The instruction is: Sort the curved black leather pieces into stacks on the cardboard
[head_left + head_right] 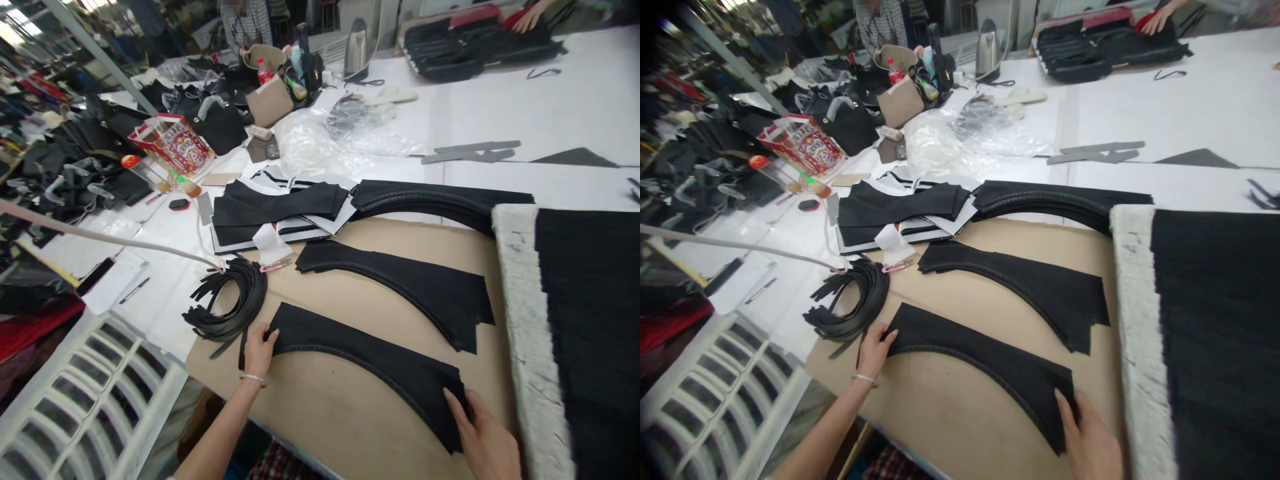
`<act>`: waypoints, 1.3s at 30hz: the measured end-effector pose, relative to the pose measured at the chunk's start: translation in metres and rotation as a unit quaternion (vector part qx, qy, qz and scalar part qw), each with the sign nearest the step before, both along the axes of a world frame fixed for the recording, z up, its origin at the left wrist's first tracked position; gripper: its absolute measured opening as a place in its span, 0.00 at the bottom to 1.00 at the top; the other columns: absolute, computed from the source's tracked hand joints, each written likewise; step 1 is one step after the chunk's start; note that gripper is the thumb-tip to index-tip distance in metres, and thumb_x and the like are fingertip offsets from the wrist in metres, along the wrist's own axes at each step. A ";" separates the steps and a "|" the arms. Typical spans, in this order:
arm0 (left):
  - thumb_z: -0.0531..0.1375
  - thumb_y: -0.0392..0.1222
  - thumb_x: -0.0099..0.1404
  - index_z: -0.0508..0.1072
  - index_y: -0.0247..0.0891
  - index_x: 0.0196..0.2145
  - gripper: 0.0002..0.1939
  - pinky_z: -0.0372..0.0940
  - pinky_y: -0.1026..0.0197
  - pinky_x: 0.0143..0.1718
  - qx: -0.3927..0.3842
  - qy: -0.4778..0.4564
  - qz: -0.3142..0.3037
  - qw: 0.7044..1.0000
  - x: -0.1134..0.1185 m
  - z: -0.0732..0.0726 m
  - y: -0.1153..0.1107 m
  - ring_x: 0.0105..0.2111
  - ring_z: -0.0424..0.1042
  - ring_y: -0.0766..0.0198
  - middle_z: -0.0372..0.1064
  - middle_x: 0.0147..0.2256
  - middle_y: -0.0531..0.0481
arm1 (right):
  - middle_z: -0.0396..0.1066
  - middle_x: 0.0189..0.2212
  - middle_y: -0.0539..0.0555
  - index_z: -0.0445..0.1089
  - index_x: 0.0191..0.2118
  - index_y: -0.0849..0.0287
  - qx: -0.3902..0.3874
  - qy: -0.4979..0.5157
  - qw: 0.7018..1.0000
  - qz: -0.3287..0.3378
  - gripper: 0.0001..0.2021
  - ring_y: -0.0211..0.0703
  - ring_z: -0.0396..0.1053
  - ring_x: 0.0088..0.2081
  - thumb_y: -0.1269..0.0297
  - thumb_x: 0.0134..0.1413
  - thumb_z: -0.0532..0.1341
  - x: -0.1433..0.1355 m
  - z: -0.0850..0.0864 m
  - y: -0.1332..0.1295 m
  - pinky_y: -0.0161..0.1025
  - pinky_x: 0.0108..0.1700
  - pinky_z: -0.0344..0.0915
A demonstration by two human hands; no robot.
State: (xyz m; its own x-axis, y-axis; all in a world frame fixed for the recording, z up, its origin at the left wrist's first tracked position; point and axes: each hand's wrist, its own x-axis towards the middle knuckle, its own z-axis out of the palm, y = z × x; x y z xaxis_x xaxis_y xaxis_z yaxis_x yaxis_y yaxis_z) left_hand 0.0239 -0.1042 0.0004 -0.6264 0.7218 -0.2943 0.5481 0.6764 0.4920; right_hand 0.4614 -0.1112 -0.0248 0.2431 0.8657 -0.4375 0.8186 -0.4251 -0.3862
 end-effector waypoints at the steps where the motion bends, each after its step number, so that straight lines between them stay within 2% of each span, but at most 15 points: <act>1: 0.58 0.51 0.56 0.69 0.40 0.26 0.12 0.62 0.60 0.35 -0.002 0.008 -0.003 1.000 0.000 -0.001 0.000 0.31 0.68 0.59 0.68 0.25 0.51 | 0.69 0.22 0.53 0.66 0.41 0.55 -0.001 0.004 1.000 0.002 0.29 0.56 0.71 0.27 0.35 0.51 0.45 0.000 -0.001 0.001 0.45 0.29 0.62; 6: 0.57 0.49 0.57 0.69 0.40 0.29 0.10 0.62 0.58 0.36 -0.027 0.035 -0.025 0.999 -0.002 -0.002 0.002 0.34 0.70 0.56 0.70 0.30 0.49 | 0.67 0.18 0.51 0.67 0.40 0.55 0.014 -0.007 1.000 0.004 0.28 0.54 0.69 0.24 0.36 0.53 0.45 -0.004 -0.003 0.002 0.44 0.27 0.62; 8: 0.56 0.49 0.59 0.69 0.40 0.33 0.11 0.61 0.56 0.38 -0.039 0.036 -0.035 0.998 0.002 0.001 0.001 0.37 0.70 0.54 0.70 0.33 0.46 | 0.70 0.22 0.53 0.68 0.41 0.57 0.030 -0.005 0.999 0.016 0.27 0.52 0.70 0.25 0.39 0.56 0.45 -0.007 0.001 0.001 0.44 0.29 0.63; 10: 0.54 0.51 0.60 0.68 0.38 0.39 0.15 0.61 0.53 0.39 -0.046 0.051 -0.042 0.997 0.008 0.006 0.000 0.39 0.68 0.50 0.69 0.36 0.42 | 0.74 0.32 0.58 0.69 0.42 0.59 0.064 0.005 0.998 0.027 0.26 0.52 0.73 0.33 0.43 0.59 0.44 -0.010 0.005 0.000 0.44 0.36 0.65; 11: 0.53 0.52 0.61 0.67 0.37 0.44 0.19 0.61 0.52 0.39 -0.036 0.102 -0.056 0.993 0.011 0.007 0.000 0.40 0.68 0.49 0.69 0.37 0.42 | 0.74 0.36 0.60 0.69 0.43 0.60 0.082 0.012 0.996 0.026 0.25 0.52 0.73 0.37 0.45 0.60 0.45 -0.011 0.007 0.001 0.44 0.39 0.65; 13: 0.52 0.54 0.62 0.64 0.35 0.51 0.25 0.60 0.47 0.42 0.005 0.224 -0.090 0.970 0.020 0.010 0.001 0.45 0.65 0.44 0.66 0.44 0.37 | 0.74 0.38 0.60 0.69 0.44 0.61 0.084 0.015 0.996 0.017 0.24 0.51 0.72 0.38 0.49 0.61 0.44 -0.013 0.009 0.002 0.43 0.39 0.65; 15: 0.51 0.52 0.64 0.65 0.36 0.52 0.24 0.58 0.44 0.46 0.065 0.274 -0.161 0.946 0.031 0.009 0.001 0.47 0.64 0.44 0.64 0.47 0.36 | 0.74 0.37 0.60 0.69 0.43 0.61 0.082 0.007 0.997 0.004 0.22 0.51 0.72 0.37 0.51 0.62 0.45 -0.014 0.012 0.003 0.43 0.38 0.65; 19: 0.51 0.45 0.66 0.69 0.44 0.50 0.17 0.61 0.53 0.47 0.145 0.161 -0.375 0.901 0.054 -0.001 0.002 0.45 0.66 0.55 0.66 0.44 0.44 | 0.73 0.35 0.59 0.68 0.41 0.60 0.084 0.002 0.996 -0.009 0.20 0.50 0.72 0.37 0.52 0.63 0.45 -0.016 0.017 0.002 0.41 0.37 0.63; 22: 0.52 0.42 0.66 0.68 0.50 0.54 0.19 0.62 0.55 0.44 0.130 0.141 -0.441 0.877 0.067 -0.009 0.004 0.46 0.65 0.57 0.65 0.45 0.45 | 0.73 0.32 0.57 0.67 0.38 0.59 0.082 0.007 0.997 -0.011 0.18 0.48 0.71 0.34 0.53 0.62 0.46 -0.016 0.018 0.001 0.40 0.34 0.62; 25: 0.52 0.41 0.66 0.68 0.54 0.54 0.19 0.62 0.54 0.44 0.116 0.160 -0.460 0.866 0.074 -0.012 0.004 0.47 0.65 0.55 0.65 0.47 0.45 | 0.72 0.32 0.55 0.67 0.38 0.59 0.074 0.015 0.997 -0.015 0.17 0.47 0.71 0.32 0.54 0.62 0.47 -0.014 0.016 0.002 0.39 0.32 0.61; 29: 0.53 0.40 0.66 0.68 0.57 0.53 0.19 0.61 0.53 0.44 0.109 0.173 -0.472 0.858 0.077 -0.012 0.002 0.49 0.64 0.55 0.64 0.48 0.45 | 0.72 0.34 0.56 0.67 0.39 0.59 0.072 0.025 0.997 -0.018 0.16 0.47 0.71 0.34 0.54 0.62 0.48 -0.012 0.013 0.001 0.39 0.32 0.60; 37: 0.52 0.39 0.67 0.68 0.58 0.53 0.20 0.58 0.52 0.46 0.096 0.212 -0.486 0.842 0.080 -0.017 -0.002 0.50 0.63 0.55 0.63 0.49 0.45 | 0.71 0.35 0.57 0.64 0.40 0.60 0.076 0.028 0.996 -0.025 0.14 0.50 0.70 0.36 0.55 0.62 0.49 -0.014 0.010 0.000 0.42 0.37 0.63; 39: 0.52 0.39 0.67 0.68 0.58 0.53 0.20 0.58 0.52 0.46 0.098 0.223 -0.488 0.838 0.081 -0.017 -0.002 0.51 0.63 0.55 0.64 0.49 0.44 | 0.70 0.38 0.58 0.62 0.44 0.60 0.105 0.017 0.994 -0.034 0.14 0.49 0.69 0.38 0.56 0.62 0.50 -0.015 0.011 -0.001 0.43 0.37 0.64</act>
State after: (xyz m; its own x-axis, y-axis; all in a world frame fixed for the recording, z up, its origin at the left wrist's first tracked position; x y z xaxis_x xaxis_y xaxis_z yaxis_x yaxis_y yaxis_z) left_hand 0.1049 -0.1066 -0.0170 0.2745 0.9616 -0.0037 0.9522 -0.2712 0.1407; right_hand 0.4462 -0.1124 -0.0136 0.2925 0.9210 -0.2572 0.7756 -0.3858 -0.4997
